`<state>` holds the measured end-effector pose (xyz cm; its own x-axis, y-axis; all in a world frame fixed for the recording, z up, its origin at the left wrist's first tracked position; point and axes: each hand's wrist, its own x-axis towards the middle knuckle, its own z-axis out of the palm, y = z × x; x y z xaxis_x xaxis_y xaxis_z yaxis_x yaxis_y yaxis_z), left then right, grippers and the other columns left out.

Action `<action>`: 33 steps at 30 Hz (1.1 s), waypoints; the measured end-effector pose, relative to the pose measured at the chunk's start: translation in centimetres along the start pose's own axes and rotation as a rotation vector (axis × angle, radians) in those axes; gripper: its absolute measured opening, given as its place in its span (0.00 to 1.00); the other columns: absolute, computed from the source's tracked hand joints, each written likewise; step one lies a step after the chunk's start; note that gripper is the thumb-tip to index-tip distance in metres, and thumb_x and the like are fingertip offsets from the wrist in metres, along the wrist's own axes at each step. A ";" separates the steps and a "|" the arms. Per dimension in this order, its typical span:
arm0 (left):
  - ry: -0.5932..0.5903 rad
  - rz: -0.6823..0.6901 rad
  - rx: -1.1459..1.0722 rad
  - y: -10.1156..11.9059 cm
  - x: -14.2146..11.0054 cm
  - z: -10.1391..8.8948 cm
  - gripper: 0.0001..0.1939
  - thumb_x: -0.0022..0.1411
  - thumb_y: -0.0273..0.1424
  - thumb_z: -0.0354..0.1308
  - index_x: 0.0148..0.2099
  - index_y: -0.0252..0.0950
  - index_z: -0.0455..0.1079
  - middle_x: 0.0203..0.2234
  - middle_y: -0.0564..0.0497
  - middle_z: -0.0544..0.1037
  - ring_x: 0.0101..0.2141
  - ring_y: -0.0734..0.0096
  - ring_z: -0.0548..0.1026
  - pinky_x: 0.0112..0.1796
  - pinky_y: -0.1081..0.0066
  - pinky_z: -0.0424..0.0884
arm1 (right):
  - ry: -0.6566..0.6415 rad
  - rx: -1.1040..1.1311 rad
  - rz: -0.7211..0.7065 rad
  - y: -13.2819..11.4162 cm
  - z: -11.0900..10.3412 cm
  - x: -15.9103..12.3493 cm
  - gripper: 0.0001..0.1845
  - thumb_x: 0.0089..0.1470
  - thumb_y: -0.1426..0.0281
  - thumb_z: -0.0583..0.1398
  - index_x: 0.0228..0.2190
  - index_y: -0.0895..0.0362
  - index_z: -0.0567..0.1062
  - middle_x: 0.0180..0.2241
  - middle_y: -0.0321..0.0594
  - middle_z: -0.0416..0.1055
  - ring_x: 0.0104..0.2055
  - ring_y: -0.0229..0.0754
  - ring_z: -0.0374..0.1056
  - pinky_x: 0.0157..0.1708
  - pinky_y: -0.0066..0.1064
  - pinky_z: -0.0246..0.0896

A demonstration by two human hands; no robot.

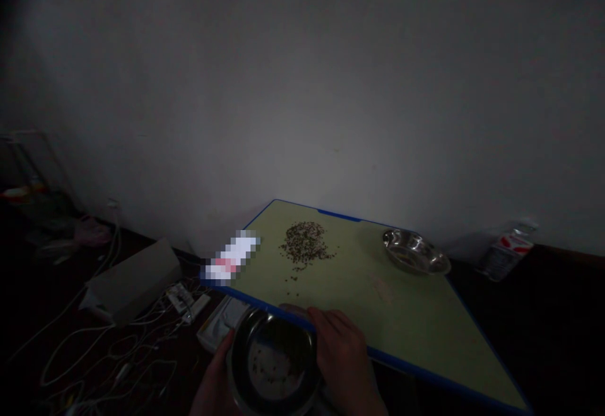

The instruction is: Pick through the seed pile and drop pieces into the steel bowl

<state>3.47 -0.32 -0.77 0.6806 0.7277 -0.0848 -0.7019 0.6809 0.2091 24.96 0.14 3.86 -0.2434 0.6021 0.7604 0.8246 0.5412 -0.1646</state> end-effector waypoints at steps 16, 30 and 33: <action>0.099 -0.007 -0.025 0.4 -0.5 1.5 0.32 0.56 0.51 0.49 0.49 0.29 0.72 0.43 0.38 0.80 0.57 0.48 0.64 0.58 0.53 0.50 | 0.089 -0.261 0.074 1.9 0.9 0.7 0.16 0.60 0.73 0.50 0.36 0.58 0.78 0.28 0.43 0.78 0.27 0.40 0.72 0.29 0.29 0.67; 0.102 0.034 -0.016 1.1 -0.5 1.2 0.32 0.56 0.51 0.50 0.49 0.29 0.72 0.40 0.40 0.81 0.56 0.51 0.65 0.58 0.54 0.52 | 0.038 0.006 -0.026 -0.8 1.0 0.5 0.17 0.56 0.80 0.51 0.42 0.57 0.74 0.34 0.42 0.78 0.33 0.40 0.73 0.34 0.31 0.71; 0.116 0.044 -0.032 1.2 -0.6 1.5 0.30 0.55 0.50 0.53 0.48 0.31 0.73 0.38 0.43 0.82 0.54 0.52 0.68 0.58 0.55 0.52 | 0.018 0.056 -0.006 -0.7 1.1 0.5 0.17 0.57 0.79 0.51 0.42 0.56 0.75 0.33 0.42 0.78 0.32 0.40 0.73 0.34 0.31 0.71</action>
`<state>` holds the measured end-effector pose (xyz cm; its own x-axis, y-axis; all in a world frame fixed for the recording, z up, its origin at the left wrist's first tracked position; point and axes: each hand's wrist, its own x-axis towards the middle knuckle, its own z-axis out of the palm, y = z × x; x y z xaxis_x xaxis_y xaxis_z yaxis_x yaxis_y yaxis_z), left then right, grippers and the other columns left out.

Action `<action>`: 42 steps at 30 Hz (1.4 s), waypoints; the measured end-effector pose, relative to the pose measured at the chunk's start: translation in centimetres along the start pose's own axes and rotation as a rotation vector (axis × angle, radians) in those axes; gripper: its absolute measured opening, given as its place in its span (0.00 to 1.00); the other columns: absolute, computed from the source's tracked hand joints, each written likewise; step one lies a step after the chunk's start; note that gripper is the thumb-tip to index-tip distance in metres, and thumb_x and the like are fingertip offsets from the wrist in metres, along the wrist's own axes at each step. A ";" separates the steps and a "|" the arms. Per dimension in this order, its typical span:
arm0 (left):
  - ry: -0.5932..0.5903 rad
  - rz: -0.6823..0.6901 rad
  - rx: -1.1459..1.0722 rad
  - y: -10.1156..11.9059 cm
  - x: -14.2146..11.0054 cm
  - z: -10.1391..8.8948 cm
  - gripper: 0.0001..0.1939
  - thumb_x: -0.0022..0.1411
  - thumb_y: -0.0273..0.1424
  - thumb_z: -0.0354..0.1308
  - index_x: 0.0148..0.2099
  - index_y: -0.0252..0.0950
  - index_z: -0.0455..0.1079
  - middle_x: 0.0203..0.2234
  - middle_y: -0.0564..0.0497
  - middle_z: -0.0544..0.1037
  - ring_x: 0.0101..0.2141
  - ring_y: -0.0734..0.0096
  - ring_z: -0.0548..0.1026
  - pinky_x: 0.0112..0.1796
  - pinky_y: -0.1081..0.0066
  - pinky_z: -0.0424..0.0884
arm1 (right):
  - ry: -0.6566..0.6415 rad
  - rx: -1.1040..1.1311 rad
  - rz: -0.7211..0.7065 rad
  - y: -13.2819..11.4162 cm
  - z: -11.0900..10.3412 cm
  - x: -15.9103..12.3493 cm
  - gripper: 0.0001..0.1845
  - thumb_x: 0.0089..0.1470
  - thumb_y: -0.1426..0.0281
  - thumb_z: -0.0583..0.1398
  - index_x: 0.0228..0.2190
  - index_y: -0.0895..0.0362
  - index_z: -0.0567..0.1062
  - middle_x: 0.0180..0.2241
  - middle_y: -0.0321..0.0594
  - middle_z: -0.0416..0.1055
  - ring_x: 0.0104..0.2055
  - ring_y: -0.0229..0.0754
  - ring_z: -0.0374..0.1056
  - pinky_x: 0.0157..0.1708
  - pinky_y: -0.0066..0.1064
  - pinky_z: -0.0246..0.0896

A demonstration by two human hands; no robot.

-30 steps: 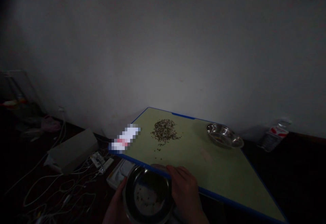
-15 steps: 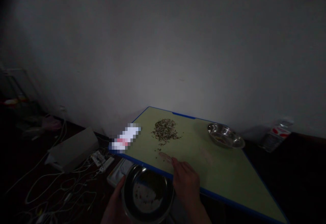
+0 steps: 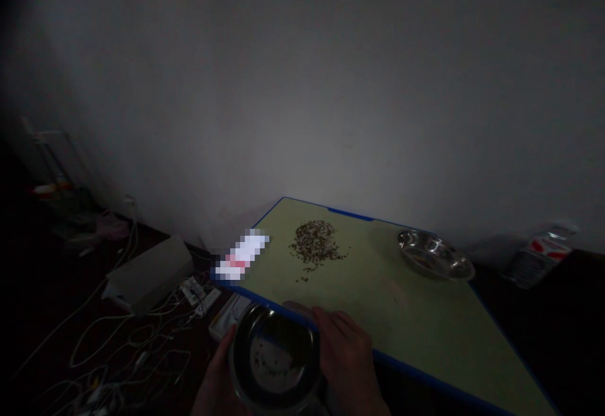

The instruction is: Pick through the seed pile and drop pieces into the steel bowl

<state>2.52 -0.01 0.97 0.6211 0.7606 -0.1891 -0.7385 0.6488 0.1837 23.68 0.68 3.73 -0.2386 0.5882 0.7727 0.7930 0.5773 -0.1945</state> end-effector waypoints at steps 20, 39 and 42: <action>0.023 0.061 0.049 0.5 -0.1 -1.1 0.28 0.59 0.48 0.47 0.50 0.32 0.72 0.43 0.42 0.81 0.52 0.52 0.71 0.55 0.55 0.56 | 0.210 -0.450 0.113 2.5 0.4 1.5 0.17 0.61 0.68 0.53 0.30 0.62 0.79 0.25 0.43 0.77 0.21 0.37 0.70 0.24 0.27 0.60; 0.061 0.164 0.099 -0.2 0.2 -1.9 0.23 0.60 0.44 0.48 0.47 0.36 0.75 0.43 0.43 0.81 0.51 0.52 0.72 0.58 0.54 0.50 | 0.150 -0.500 0.178 2.0 1.4 1.7 0.19 0.61 0.69 0.50 0.31 0.62 0.79 0.26 0.45 0.77 0.22 0.38 0.70 0.25 0.28 0.58; 0.030 0.090 0.052 0.1 -0.1 -1.1 0.25 0.58 0.48 0.50 0.46 0.35 0.75 0.41 0.42 0.82 0.54 0.51 0.69 0.58 0.54 0.50 | 0.105 -0.507 0.215 2.3 1.6 2.1 0.18 0.61 0.69 0.50 0.32 0.60 0.79 0.25 0.44 0.77 0.22 0.38 0.70 0.25 0.28 0.58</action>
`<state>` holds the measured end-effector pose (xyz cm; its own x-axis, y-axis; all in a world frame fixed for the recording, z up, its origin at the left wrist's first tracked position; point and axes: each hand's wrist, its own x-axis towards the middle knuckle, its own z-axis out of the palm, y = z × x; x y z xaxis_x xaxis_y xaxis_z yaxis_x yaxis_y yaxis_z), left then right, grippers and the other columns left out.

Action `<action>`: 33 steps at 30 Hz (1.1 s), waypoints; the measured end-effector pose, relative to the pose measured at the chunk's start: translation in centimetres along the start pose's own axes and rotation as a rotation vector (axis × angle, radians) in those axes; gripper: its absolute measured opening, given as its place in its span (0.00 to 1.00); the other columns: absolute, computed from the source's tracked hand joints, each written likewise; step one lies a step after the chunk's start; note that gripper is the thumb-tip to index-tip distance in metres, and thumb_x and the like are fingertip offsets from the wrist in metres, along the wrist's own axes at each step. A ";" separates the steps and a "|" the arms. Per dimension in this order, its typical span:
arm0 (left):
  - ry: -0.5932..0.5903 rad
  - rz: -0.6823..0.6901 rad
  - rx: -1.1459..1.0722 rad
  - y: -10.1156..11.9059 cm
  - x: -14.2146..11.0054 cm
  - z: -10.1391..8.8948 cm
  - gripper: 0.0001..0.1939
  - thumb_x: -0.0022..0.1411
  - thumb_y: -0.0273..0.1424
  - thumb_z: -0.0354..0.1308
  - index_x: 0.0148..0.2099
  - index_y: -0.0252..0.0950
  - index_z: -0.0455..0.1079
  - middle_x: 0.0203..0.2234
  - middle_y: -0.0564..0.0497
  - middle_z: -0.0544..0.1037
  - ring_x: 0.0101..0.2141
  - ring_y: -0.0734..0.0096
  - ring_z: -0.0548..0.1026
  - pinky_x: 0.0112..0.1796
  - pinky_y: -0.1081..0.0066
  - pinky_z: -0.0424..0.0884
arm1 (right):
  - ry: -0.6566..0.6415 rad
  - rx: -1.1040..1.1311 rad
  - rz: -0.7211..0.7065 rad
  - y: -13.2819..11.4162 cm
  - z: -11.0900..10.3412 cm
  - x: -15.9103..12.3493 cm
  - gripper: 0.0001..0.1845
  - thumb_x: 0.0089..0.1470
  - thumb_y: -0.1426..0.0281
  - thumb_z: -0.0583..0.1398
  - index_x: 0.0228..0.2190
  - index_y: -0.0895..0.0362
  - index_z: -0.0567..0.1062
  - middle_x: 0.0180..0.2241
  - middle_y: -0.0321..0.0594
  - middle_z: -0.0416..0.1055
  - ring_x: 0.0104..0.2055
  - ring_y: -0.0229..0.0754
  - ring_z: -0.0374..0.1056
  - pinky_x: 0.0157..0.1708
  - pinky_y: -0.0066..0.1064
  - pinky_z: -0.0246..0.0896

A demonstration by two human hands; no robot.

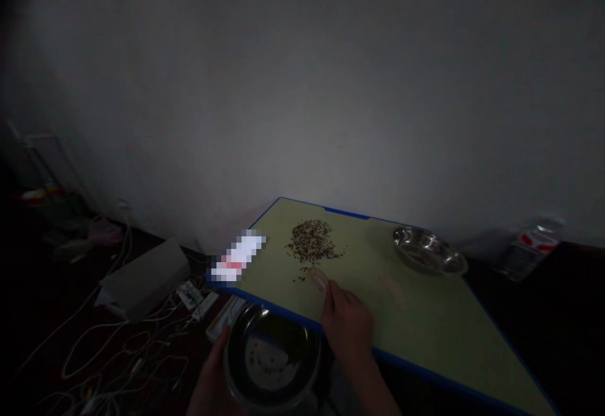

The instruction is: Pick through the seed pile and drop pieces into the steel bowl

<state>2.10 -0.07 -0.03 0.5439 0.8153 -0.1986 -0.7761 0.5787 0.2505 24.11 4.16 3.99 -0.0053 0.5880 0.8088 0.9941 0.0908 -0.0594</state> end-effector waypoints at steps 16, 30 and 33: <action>0.072 -0.028 0.052 1.1 0.1 -1.8 0.21 0.61 0.43 0.49 0.45 0.36 0.75 0.39 0.44 0.82 0.49 0.54 0.73 0.53 0.53 0.60 | -0.176 0.241 -0.074 0.2 0.2 1.2 0.17 0.57 0.74 0.51 0.35 0.57 0.80 0.29 0.43 0.79 0.27 0.40 0.72 0.30 0.28 0.66; 0.164 -0.011 -0.015 1.2 -0.1 -0.6 0.21 0.57 0.46 0.53 0.40 0.35 0.77 0.33 0.44 0.83 0.48 0.52 0.74 0.52 0.52 0.60 | -0.155 0.434 -0.193 -1.2 -1.4 -1.1 0.16 0.55 0.78 0.52 0.37 0.58 0.78 0.31 0.43 0.78 0.30 0.39 0.72 0.33 0.30 0.68; 0.196 -0.011 -0.014 1.0 -0.2 -0.3 0.19 0.56 0.44 0.55 0.38 0.35 0.77 0.31 0.45 0.84 0.48 0.51 0.74 0.52 0.51 0.60 | -0.156 0.469 -0.195 -1.4 -1.8 -1.1 0.15 0.55 0.78 0.52 0.37 0.58 0.78 0.30 0.43 0.78 0.30 0.39 0.72 0.33 0.30 0.68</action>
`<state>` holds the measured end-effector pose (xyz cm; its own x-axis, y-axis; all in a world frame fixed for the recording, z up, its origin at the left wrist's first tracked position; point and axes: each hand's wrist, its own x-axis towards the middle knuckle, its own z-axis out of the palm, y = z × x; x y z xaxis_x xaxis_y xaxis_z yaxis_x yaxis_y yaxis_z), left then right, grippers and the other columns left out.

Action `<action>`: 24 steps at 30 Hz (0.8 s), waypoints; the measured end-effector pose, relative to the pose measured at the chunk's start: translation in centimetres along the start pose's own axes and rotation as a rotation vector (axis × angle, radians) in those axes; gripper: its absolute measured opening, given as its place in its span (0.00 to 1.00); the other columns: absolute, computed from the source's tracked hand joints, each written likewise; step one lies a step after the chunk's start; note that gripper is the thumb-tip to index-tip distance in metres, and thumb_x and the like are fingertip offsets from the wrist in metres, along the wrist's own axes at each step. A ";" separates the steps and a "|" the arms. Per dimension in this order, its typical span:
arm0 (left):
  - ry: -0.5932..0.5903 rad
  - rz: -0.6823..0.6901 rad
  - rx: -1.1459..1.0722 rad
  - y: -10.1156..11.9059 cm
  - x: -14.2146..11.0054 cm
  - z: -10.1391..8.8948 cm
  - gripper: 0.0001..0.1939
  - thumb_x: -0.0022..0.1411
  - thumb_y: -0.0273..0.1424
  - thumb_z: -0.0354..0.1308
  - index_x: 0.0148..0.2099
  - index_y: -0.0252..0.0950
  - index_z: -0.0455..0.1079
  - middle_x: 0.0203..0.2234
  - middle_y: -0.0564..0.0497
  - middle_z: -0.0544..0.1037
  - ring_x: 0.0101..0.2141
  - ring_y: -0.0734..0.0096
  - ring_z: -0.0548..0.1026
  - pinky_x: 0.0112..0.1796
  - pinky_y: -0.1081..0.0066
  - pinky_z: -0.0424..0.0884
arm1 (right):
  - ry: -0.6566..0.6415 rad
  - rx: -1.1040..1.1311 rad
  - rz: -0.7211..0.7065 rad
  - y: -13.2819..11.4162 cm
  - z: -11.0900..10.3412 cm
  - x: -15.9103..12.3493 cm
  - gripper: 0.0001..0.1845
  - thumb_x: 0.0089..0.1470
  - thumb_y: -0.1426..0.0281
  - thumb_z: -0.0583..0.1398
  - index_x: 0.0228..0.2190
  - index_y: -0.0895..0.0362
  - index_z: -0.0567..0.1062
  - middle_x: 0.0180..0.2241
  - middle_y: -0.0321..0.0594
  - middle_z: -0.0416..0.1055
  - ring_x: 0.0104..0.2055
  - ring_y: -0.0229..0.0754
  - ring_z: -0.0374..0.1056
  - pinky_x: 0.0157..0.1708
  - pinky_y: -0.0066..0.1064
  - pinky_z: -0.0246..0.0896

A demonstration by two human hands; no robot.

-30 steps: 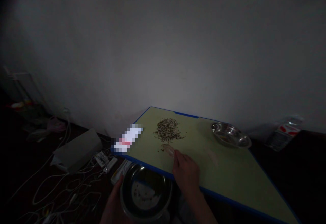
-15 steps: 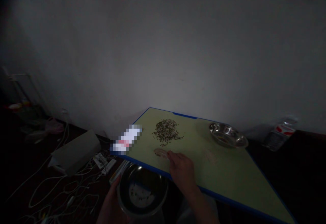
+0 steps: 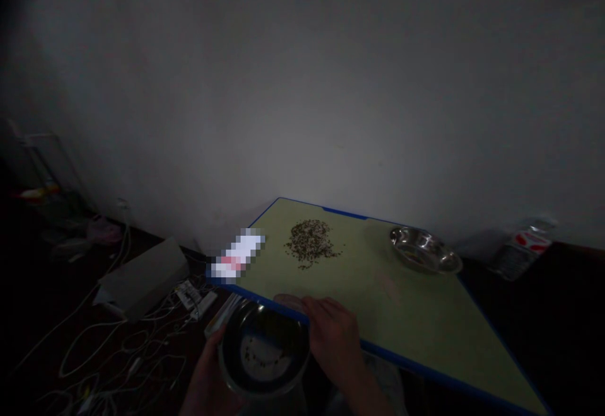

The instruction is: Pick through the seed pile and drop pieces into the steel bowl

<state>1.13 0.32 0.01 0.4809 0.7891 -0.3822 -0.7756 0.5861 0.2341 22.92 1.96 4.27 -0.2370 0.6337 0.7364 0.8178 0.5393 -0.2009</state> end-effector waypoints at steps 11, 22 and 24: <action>-0.024 -0.006 -0.002 -0.2 -0.1 0.0 0.17 0.56 0.42 0.54 0.38 0.36 0.77 0.31 0.45 0.84 0.49 0.51 0.73 0.53 0.51 0.58 | 0.088 -0.176 0.137 3.6 -1.5 0.5 0.17 0.60 0.67 0.52 0.33 0.59 0.80 0.29 0.44 0.78 0.27 0.39 0.73 0.29 0.28 0.66; -0.019 -0.106 0.018 -0.8 0.9 -1.3 0.18 0.49 0.38 0.58 0.39 0.34 0.77 0.35 0.42 0.83 0.51 0.43 0.71 0.52 0.46 0.58 | 0.023 -0.194 0.341 9.6 -1.7 3.6 0.15 0.56 0.63 0.54 0.34 0.52 0.81 0.31 0.41 0.79 0.27 0.43 0.74 0.27 0.30 0.66; -0.042 -0.118 0.021 -0.9 0.8 -1.2 0.20 0.49 0.38 0.58 0.42 0.33 0.76 0.38 0.41 0.83 0.52 0.41 0.70 0.52 0.44 0.58 | -0.006 -0.032 0.349 9.1 -1.3 5.3 0.14 0.55 0.64 0.56 0.34 0.52 0.81 0.30 0.39 0.79 0.27 0.43 0.75 0.27 0.30 0.67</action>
<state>1.68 0.18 -1.59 0.5855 0.7208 -0.3710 -0.7040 0.6790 0.2080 29.81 9.51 7.12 0.0569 0.7801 0.6231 0.8658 0.2722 -0.4198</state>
